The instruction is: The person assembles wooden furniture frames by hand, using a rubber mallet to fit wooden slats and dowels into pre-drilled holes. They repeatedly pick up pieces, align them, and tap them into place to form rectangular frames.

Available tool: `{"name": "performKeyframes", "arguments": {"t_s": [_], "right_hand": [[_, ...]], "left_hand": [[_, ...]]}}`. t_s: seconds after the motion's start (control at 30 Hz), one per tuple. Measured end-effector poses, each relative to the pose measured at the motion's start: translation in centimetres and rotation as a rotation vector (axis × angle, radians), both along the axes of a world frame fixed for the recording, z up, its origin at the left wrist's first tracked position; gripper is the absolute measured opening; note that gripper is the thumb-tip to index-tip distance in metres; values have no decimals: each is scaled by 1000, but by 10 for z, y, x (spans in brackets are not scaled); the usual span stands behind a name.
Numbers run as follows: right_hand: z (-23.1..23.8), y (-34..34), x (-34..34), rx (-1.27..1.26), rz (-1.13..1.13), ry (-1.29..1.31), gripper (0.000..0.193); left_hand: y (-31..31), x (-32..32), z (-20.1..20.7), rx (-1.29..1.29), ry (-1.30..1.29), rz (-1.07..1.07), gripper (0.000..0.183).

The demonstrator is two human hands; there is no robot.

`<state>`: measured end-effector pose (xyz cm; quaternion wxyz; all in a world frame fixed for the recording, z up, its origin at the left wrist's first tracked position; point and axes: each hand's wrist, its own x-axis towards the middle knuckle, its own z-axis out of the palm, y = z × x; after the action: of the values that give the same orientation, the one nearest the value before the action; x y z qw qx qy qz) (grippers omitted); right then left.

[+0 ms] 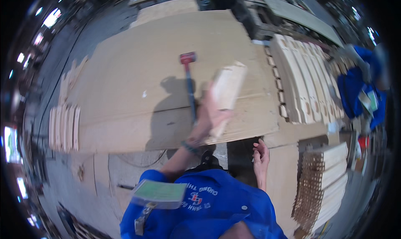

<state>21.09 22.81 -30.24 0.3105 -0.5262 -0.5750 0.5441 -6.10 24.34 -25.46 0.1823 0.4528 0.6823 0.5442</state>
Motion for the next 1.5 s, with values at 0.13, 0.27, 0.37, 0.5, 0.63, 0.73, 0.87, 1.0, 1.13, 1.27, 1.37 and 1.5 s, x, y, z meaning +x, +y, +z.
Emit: {"name": "performKeyframes", "arguments": {"t_s": [0.13,0.27,0.37,0.5,0.63,0.73,0.87,1.0,1.13,1.27,1.37,1.5], "right_hand": [[2,-12,27,87,-157,7,38],[15,-14,49,81,-264,-95,31],[7,-18,69,159,-342,-132,33],[7,-30,103,239,-469,-235,35],[11,-48,155,240,-786,-253,35],[13,-71,215,316,-1034,-293,33],[28,-110,283,370,-1298,-347,32],[37,-152,337,406,-1437,-638,37],[54,-175,384,447,-1451,-1030,64],[61,-169,430,407,-1435,-1013,81],[61,-159,450,363,-1366,-967,95],[61,-143,463,359,-1343,-935,100]], "left_hand": [[-82,-90,-4,-193,-364,-32,61],[-112,-157,-12,-452,260,231,61],[-101,-169,-15,-548,536,375,62],[-81,-160,-4,-529,765,569,62],[-43,-111,39,-230,932,591,63],[7,-17,51,16,898,234,63],[67,189,29,-31,351,-495,75],[52,388,48,104,388,-1127,96],[36,504,48,195,564,-1217,113],[33,556,43,184,718,-1164,120],[31,573,38,121,736,-1153,120],[31,582,32,182,641,-1145,119]]}}
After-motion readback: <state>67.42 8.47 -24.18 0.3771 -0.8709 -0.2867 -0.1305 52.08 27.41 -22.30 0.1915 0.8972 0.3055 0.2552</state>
